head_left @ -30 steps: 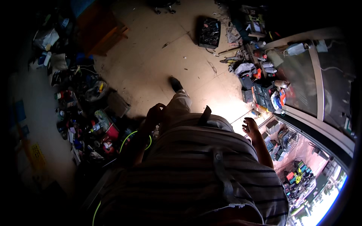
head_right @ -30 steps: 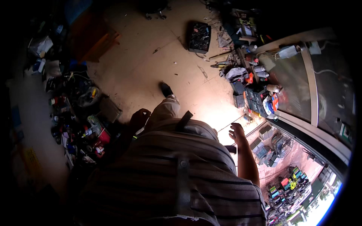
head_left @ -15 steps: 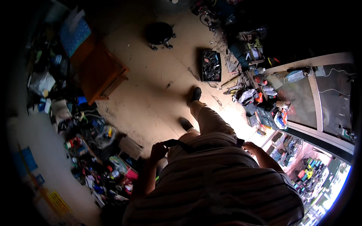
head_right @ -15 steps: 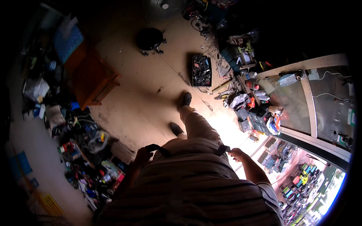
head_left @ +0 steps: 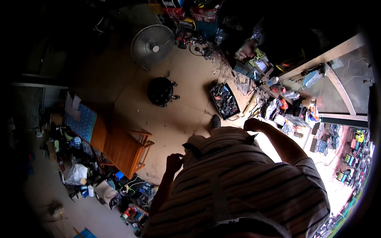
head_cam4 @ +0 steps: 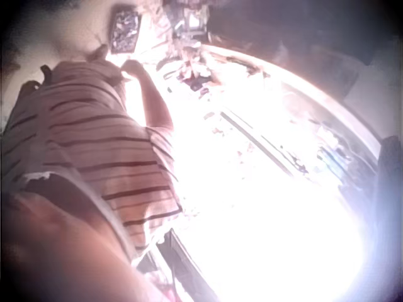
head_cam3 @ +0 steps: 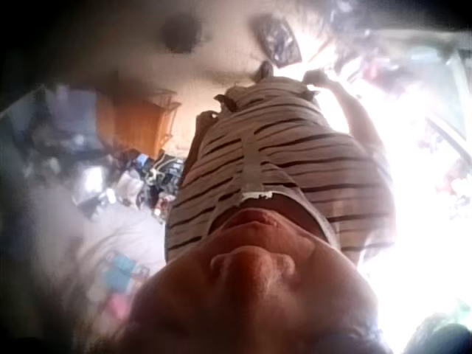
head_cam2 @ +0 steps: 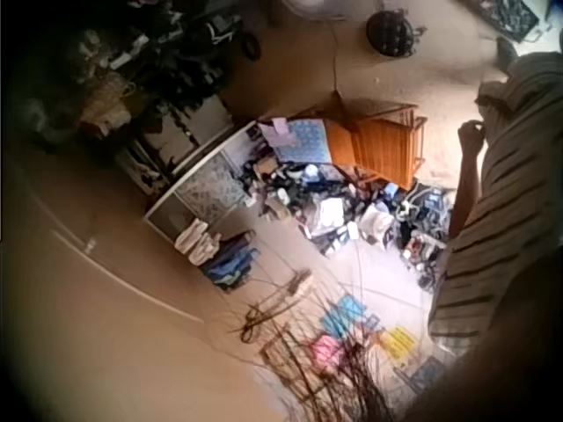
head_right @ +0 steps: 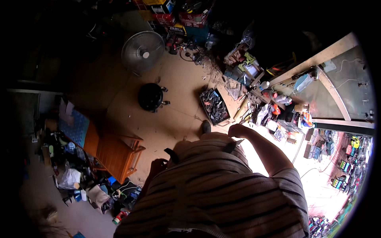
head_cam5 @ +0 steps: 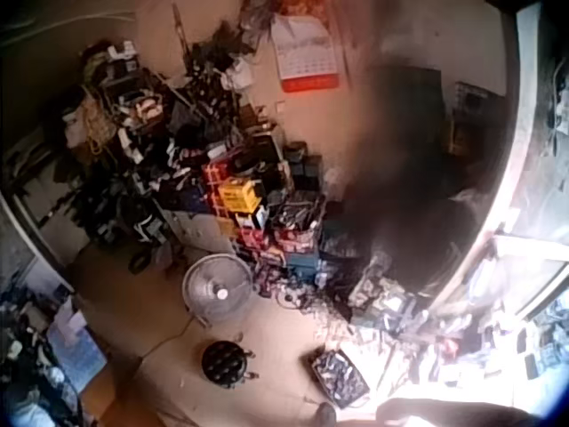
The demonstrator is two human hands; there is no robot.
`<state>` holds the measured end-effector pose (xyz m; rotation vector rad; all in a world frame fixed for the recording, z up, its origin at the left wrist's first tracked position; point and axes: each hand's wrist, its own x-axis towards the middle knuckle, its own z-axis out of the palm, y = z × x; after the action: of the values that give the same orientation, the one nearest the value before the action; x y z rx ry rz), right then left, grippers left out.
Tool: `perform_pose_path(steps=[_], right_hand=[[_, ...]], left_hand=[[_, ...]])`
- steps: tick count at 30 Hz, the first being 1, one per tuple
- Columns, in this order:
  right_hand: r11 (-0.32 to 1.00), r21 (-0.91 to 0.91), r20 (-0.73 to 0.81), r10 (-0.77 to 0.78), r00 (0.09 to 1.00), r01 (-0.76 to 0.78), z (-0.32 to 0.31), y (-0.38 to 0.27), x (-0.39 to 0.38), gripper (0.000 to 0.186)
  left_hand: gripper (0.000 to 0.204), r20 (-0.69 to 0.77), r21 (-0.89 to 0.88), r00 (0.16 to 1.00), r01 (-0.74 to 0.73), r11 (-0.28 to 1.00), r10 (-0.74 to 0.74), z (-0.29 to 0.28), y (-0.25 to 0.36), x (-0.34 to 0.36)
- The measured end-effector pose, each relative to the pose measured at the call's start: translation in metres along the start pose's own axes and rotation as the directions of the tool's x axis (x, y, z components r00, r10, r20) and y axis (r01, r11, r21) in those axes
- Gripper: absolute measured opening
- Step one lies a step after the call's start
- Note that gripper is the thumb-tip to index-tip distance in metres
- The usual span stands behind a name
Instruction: The person strips and cuts several wires using pliers, searches through cluttered shelves of parts, and places a black plastic component into a storage bin.
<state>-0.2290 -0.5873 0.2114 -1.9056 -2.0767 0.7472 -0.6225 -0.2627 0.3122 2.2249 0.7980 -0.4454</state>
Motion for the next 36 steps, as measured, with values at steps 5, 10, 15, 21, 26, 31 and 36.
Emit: perform_pose_path(steps=[5, 10, 15, 21, 26, 31, 36], right_hand=[[0.850, 0.283, 0.439, 0.298, 0.848, -0.445, -0.096, -0.021, 0.057, 0.031], [0.586, 0.471, 0.429, 0.501, 0.752, -0.660, -0.100, -0.007, 0.076, 0.036], [0.269, 0.498, 0.494, 0.693, 0.524, -0.825, -0.108, -0.020, 0.108, 0.041], [-0.140, 0.357, 0.782, 0.586, 0.214, -0.923, -0.095, -0.065, 0.210, 0.035], [-0.440, 0.484, 0.826, 0.515, 0.228, -0.757, -0.139, -0.099, 0.276, 0.034], [-0.563, 0.752, 0.632, 0.470, 0.616, -0.343, -0.107, -0.141, 0.319, 0.032], [-0.594, 0.804, 0.399, 0.550, 0.734, 0.008, -0.114, -0.176, 0.338, 0.040]], left_hand=[[0.019, -0.011, 0.218, 0.970, -0.236, 0.947, 0.244, -0.083, 0.046, 0.112], [0.023, 0.205, 0.350, 0.917, -0.394, 0.850, 0.341, -0.141, 0.084, 0.234], [0.026, 0.498, 0.427, 0.793, -0.578, 0.695, 0.352, -0.186, 0.134, 0.356], [0.025, 0.926, 0.297, 0.370, -0.840, 0.454, 0.079, -0.219, 0.140, 0.503], [0.027, 0.968, 0.097, -0.078, -0.759, 0.644, -0.237, -0.251, 0.166, 0.570], [0.028, 0.776, 0.093, -0.351, -0.759, 0.645, -0.525, -0.275, 0.201, 0.594], [0.034, 0.630, 0.159, -0.502, -0.664, 0.731, -0.593, -0.280, 0.184, 0.599]])
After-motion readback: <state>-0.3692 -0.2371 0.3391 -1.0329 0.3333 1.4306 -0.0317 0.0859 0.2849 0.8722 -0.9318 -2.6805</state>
